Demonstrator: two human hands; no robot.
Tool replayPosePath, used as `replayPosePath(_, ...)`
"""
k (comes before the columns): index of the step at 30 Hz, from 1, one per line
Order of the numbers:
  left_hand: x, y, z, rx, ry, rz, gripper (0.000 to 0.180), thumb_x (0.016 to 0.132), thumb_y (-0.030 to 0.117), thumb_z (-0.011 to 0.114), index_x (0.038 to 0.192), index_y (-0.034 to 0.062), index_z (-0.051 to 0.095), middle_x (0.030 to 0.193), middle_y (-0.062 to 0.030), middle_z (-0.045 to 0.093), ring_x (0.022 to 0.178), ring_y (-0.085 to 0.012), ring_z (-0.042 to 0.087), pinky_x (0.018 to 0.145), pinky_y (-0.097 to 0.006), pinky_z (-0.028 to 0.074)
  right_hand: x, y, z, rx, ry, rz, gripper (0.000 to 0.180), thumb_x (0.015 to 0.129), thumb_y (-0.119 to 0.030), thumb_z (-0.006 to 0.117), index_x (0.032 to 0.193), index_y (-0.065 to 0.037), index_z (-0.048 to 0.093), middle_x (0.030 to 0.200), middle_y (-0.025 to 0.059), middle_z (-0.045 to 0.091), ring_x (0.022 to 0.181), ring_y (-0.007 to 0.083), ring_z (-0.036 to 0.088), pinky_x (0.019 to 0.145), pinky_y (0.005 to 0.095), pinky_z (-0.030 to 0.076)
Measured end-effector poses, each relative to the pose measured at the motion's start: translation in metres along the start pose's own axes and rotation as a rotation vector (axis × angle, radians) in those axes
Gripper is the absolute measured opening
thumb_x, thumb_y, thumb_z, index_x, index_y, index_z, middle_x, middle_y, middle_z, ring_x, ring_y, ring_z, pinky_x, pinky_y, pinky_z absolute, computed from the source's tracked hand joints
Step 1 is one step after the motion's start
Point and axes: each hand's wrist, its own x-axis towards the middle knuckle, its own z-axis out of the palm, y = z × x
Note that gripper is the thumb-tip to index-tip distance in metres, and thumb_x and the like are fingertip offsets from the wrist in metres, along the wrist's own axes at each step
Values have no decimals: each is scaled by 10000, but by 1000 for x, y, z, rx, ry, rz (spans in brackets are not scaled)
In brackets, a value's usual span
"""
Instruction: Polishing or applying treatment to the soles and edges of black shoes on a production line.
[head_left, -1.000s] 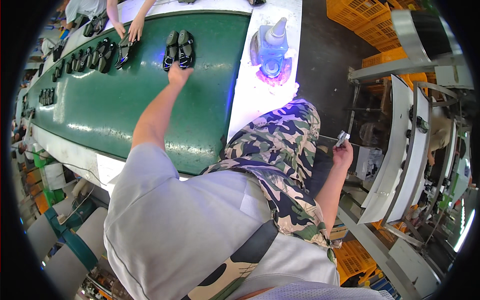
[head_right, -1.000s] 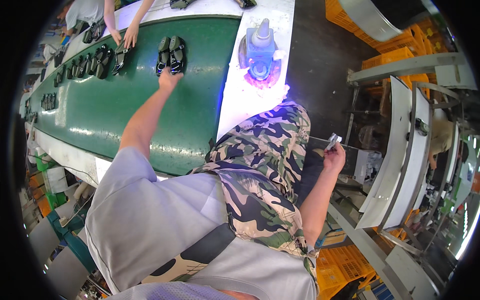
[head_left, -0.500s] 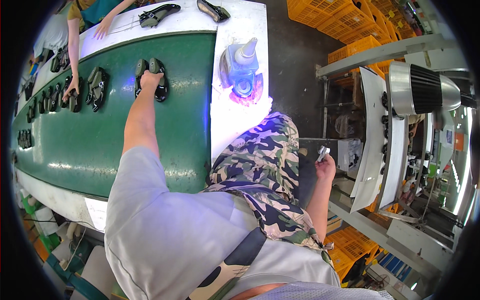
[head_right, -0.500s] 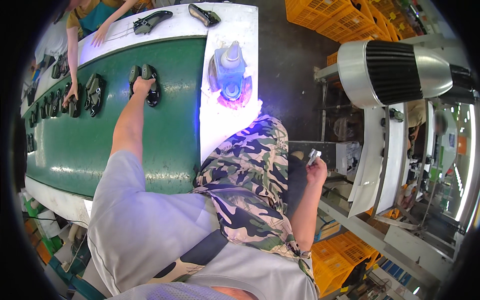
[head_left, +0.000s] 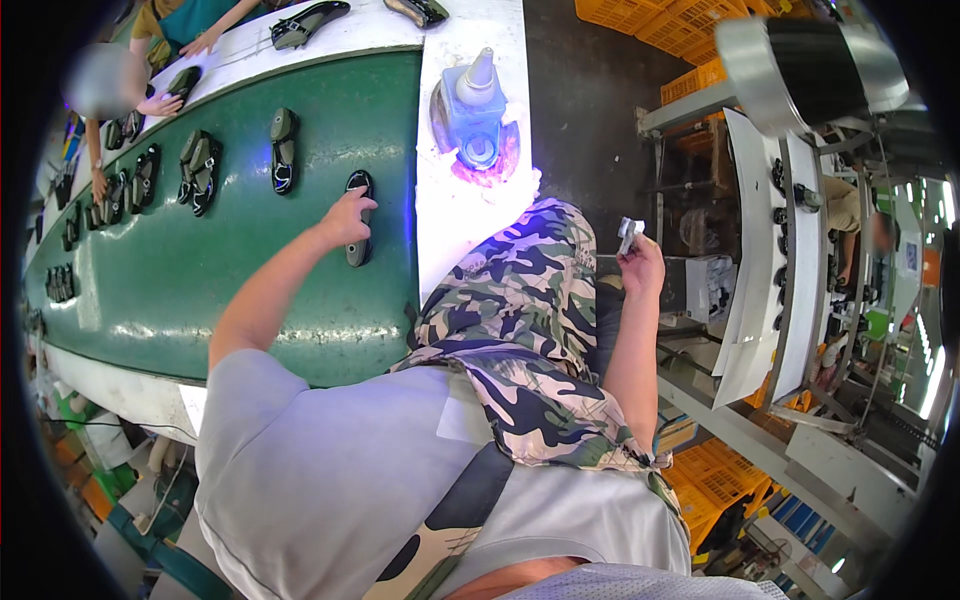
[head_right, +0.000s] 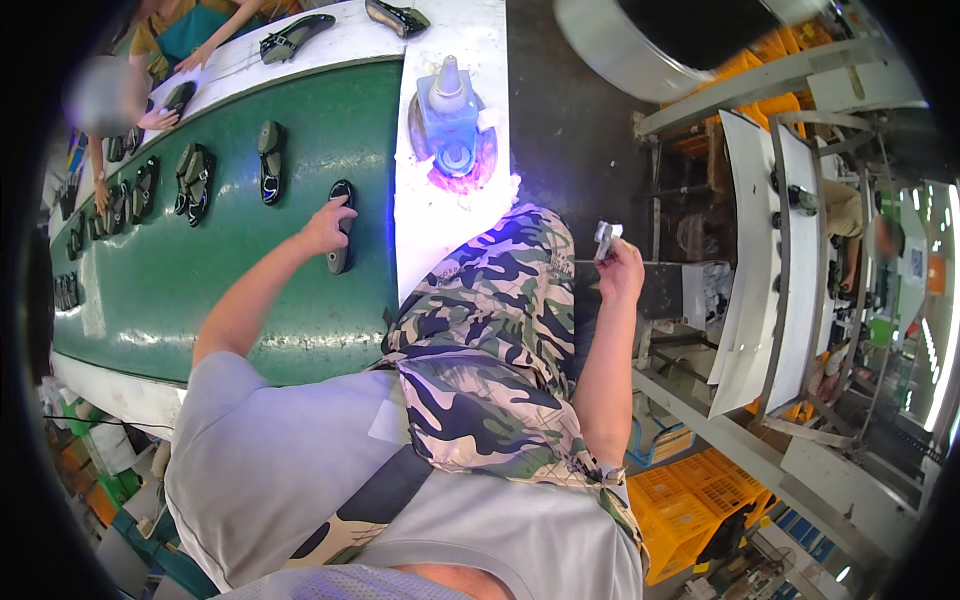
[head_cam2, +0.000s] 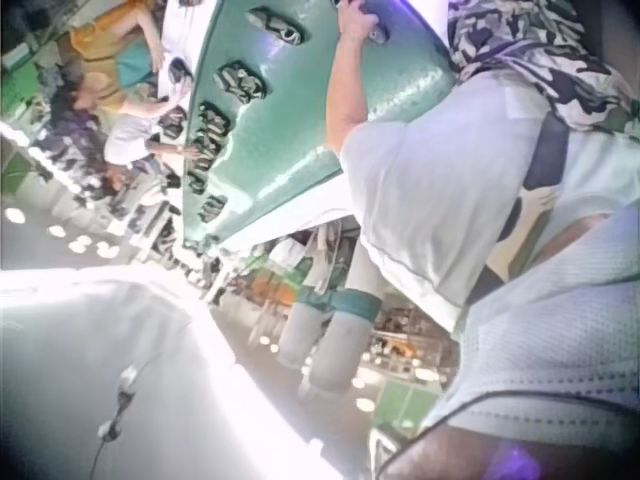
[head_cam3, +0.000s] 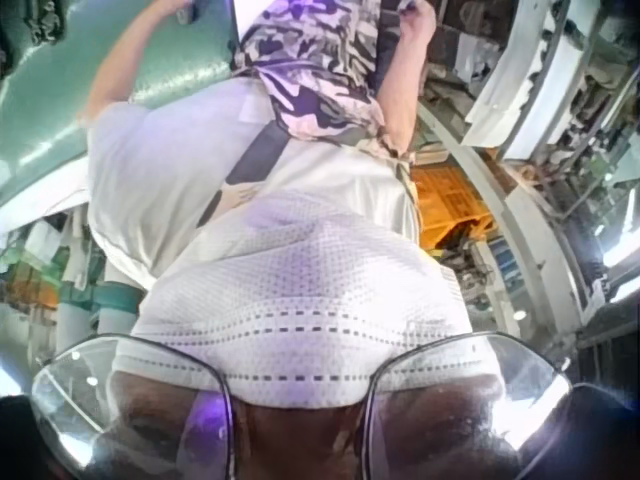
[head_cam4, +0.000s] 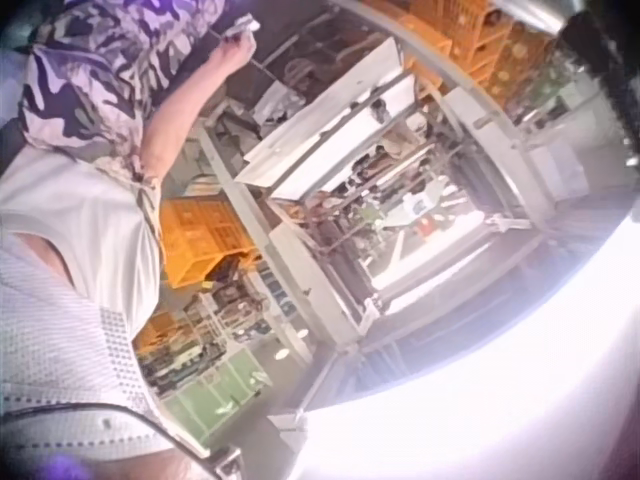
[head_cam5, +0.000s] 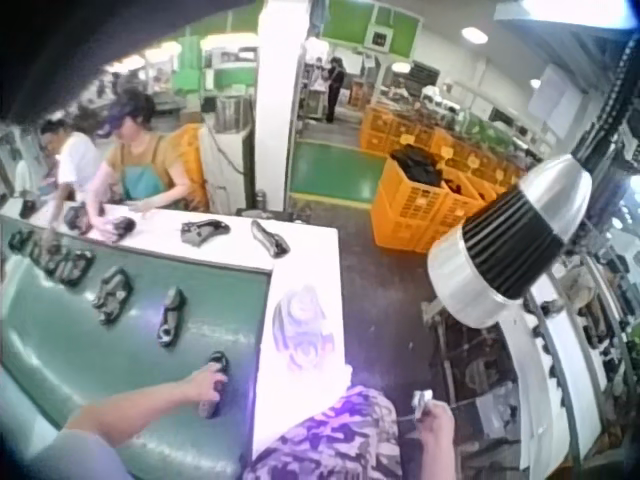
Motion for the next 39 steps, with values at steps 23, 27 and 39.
replayPosePath(23, -2, -10, -5, -1055, -207, -813, 501, 720, 190, 798, 1158, 16, 626, 1065, -145, 685, 927, -303, 685, 801, -459, 582, -18, -15, -28, 115, 103, -55, 136, 855, -123, 712, 899, -113, 584, 791, 24, 628, 686, 152, 591, 593, 319, 475)
replayPosePath(27, 6, 64, -8, -1649, -32, -214, 587, 757, 130, 757, 1286, 39, 521, 1200, -117, 634, 1139, -299, 598, 1033, -495, 444, -15, -19, -23, 84, 118, -63, 130, 851, -132, 718, 885, -115, 594, 775, 18, 621, 676, 141, 585, 592, 312, 475)
replayPosePath(39, 37, 266, -40, -1351, 156, 370, 658, 619, 0, 813, 1225, 25, 558, 1122, -78, 648, 1072, -224, 619, 1000, -364, 475, -68, -42, 81, -47, -157, -217, 190, 767, -32, 774, 805, -71, 592, 727, 1, 604, 598, 76, 524, 545, 223, 409)
